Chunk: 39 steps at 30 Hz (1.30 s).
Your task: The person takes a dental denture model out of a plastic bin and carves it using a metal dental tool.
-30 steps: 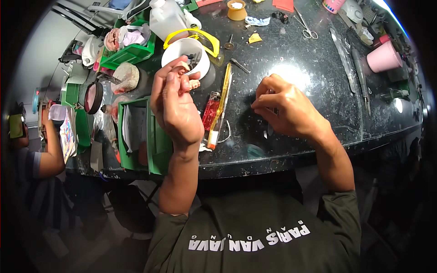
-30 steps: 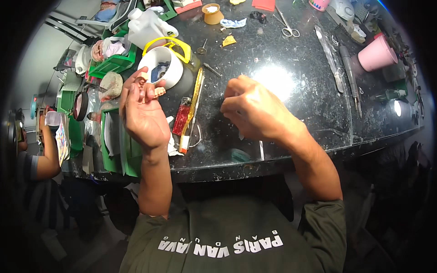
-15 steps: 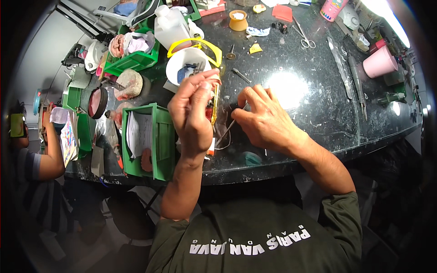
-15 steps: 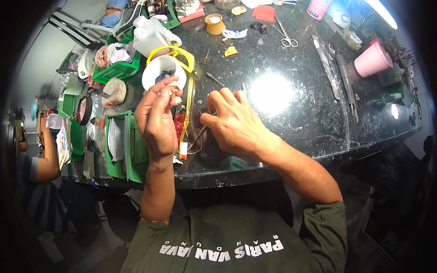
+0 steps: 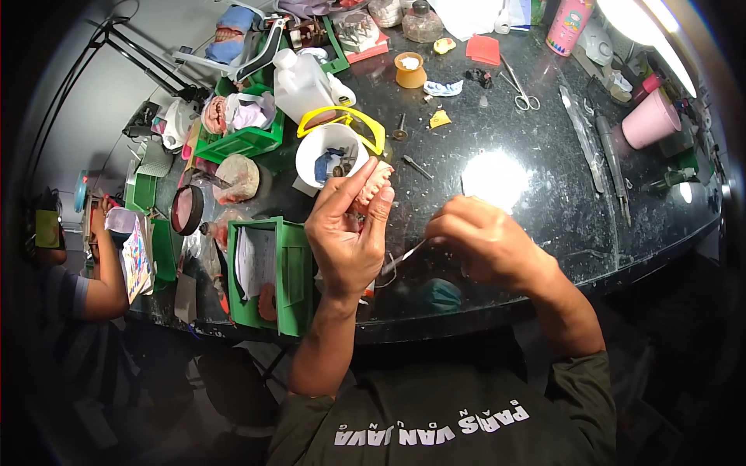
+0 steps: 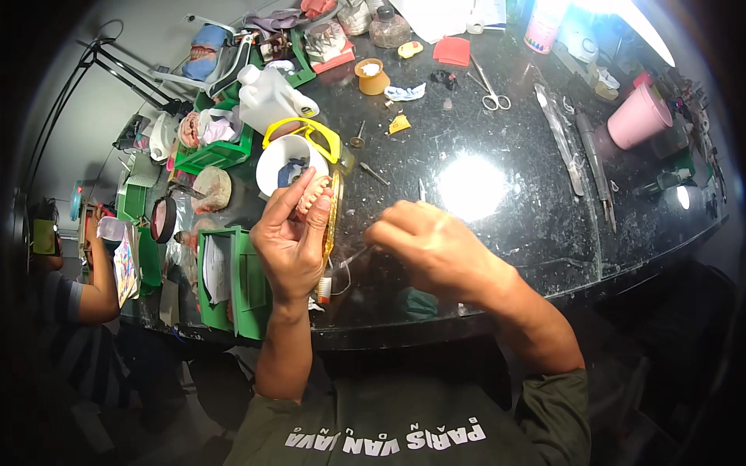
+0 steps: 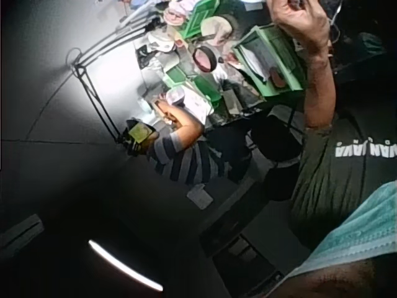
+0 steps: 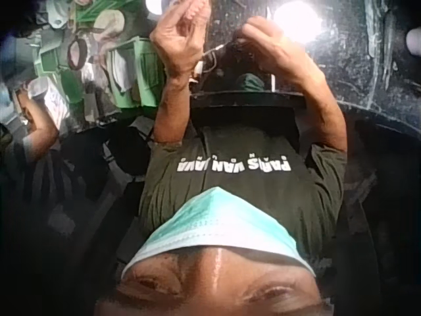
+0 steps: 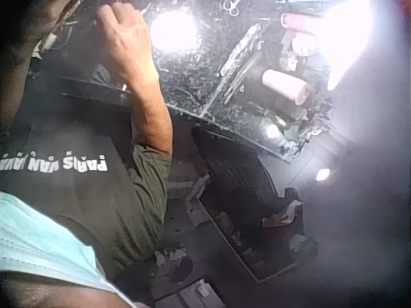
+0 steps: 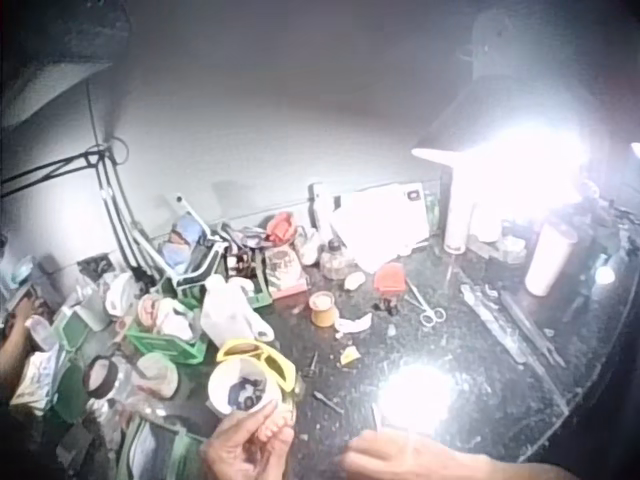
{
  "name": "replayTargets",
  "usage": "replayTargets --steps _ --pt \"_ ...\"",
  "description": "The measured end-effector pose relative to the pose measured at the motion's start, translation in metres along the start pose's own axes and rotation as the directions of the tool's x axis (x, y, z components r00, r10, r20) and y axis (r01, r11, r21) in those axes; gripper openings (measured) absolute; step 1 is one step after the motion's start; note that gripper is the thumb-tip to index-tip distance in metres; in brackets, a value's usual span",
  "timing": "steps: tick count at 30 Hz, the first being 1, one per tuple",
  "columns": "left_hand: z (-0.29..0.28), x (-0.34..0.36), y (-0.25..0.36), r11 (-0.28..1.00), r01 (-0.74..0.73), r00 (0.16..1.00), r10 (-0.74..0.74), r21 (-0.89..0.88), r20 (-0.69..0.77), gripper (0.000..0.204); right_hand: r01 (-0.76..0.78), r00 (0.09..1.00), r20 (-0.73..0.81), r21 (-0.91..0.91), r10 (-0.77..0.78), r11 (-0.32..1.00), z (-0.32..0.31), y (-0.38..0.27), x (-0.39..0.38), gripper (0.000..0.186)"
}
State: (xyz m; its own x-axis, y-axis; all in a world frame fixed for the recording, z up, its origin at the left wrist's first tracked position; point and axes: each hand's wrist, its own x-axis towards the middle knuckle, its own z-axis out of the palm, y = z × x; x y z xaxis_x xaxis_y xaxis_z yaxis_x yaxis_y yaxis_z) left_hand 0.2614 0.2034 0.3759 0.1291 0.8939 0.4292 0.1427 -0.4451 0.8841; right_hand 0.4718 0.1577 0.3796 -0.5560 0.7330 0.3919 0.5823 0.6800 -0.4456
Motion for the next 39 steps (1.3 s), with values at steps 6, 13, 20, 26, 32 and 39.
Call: replayTargets --steps 6,13,20,26,32,39 --pt "0.005 -0.001 0.000 0.997 0.002 0.999 0.002 -0.072 0.053 0.037 -0.152 0.925 -0.190 0.610 0.330 0.778 -0.010 -0.010 0.004 0.016" --pt "0.009 -0.003 0.001 0.938 0.206 0.977 -0.184 -0.278 0.105 0.038 0.126 0.907 -0.123 0.992 0.402 0.018 0.000 -0.001 -0.003 0.023" --pt "0.002 -0.004 0.002 0.716 0.432 0.900 -0.380 -0.549 0.212 0.040 0.127 0.774 -0.270 0.953 0.573 0.277 0.006 -0.001 0.003 0.017" --pt "0.004 -0.001 0.008 0.630 0.514 0.853 -0.443 -0.582 0.274 0.042 0.006 0.766 -0.176 0.964 0.618 0.268 0.006 0.002 -0.001 0.040" --pt "-0.006 -0.001 -0.001 0.426 0.599 0.792 -0.441 -0.678 0.423 0.048 -0.086 0.777 -0.219 0.892 0.590 0.444 0.005 -0.012 0.006 0.034" --pt "0.000 0.000 0.002 0.512 0.548 0.832 -0.416 -0.661 0.367 0.045 -0.074 0.717 -0.308 0.858 0.625 0.507 0.013 -0.014 0.008 0.010"
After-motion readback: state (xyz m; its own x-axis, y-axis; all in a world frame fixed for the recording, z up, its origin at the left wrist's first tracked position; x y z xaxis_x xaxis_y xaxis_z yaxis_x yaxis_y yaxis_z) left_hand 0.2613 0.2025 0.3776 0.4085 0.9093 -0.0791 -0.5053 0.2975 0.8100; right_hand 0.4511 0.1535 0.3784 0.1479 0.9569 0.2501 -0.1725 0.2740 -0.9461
